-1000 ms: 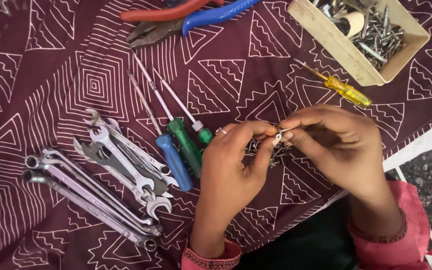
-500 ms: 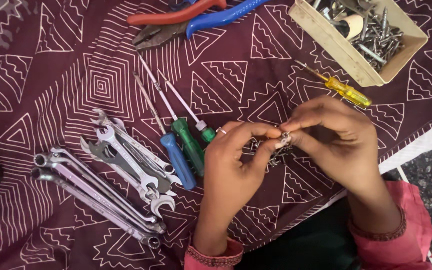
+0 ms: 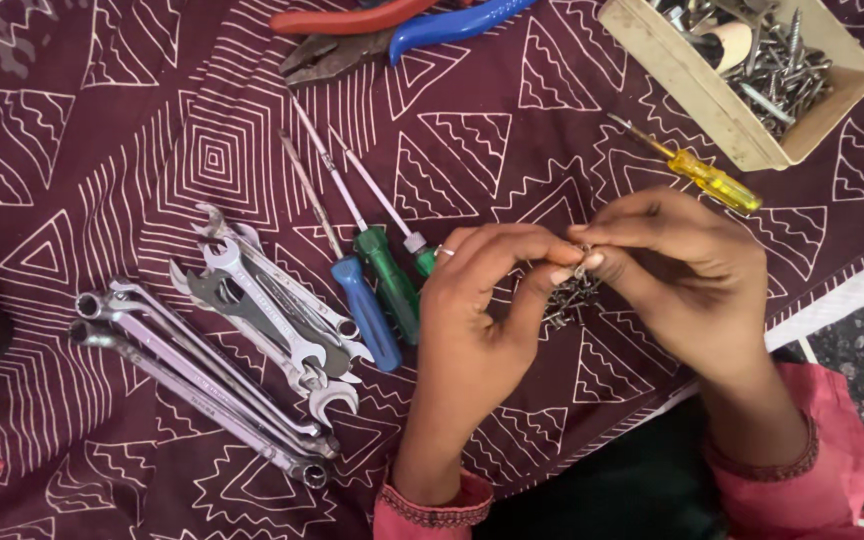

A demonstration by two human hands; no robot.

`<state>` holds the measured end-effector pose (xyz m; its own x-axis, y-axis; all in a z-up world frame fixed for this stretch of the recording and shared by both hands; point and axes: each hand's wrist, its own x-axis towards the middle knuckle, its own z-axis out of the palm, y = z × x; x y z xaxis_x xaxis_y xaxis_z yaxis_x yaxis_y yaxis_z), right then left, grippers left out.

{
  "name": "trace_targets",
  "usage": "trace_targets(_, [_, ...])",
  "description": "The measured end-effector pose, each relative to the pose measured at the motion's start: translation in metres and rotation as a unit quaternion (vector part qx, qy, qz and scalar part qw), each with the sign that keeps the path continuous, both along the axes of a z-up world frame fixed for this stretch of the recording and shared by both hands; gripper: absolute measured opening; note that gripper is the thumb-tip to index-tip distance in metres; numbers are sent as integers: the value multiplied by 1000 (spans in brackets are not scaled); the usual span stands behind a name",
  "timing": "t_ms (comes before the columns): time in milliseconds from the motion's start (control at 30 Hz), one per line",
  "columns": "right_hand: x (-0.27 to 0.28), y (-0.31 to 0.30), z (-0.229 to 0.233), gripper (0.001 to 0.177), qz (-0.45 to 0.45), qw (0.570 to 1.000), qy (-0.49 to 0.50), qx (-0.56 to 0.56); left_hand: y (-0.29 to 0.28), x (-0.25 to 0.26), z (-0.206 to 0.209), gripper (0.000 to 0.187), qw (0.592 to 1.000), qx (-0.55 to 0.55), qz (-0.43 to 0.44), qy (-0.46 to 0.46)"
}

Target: The person picks up a small white electrical component and a metal piece, then uses a screwdriver to tighten a screw onto the metal piece. They then pick up several small screws by hand and hold them against the white component.

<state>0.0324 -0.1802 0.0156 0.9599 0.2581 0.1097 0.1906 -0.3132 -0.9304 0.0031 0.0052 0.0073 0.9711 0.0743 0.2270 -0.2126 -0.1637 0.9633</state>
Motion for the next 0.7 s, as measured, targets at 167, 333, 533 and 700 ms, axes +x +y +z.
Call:
trace_targets(167, [-4,1,-3,21,9,1000,-9,-28,-2,-1,-3,12,990,-110,-5,85])
trace_targets(333, [-4,-4,-6,20,7,999,-33,-17,-4,-2,-5,15,995,-80,13,58])
trace_targets(533, [-7,-4,-7,20,-20,1000,-11,-19,-2,-1,-2,14,997,-56,6,53])
trace_targets(700, [-6,-4,-3,21,-25,996,-54,-64,2,0,0,12,998,-17,-13,55])
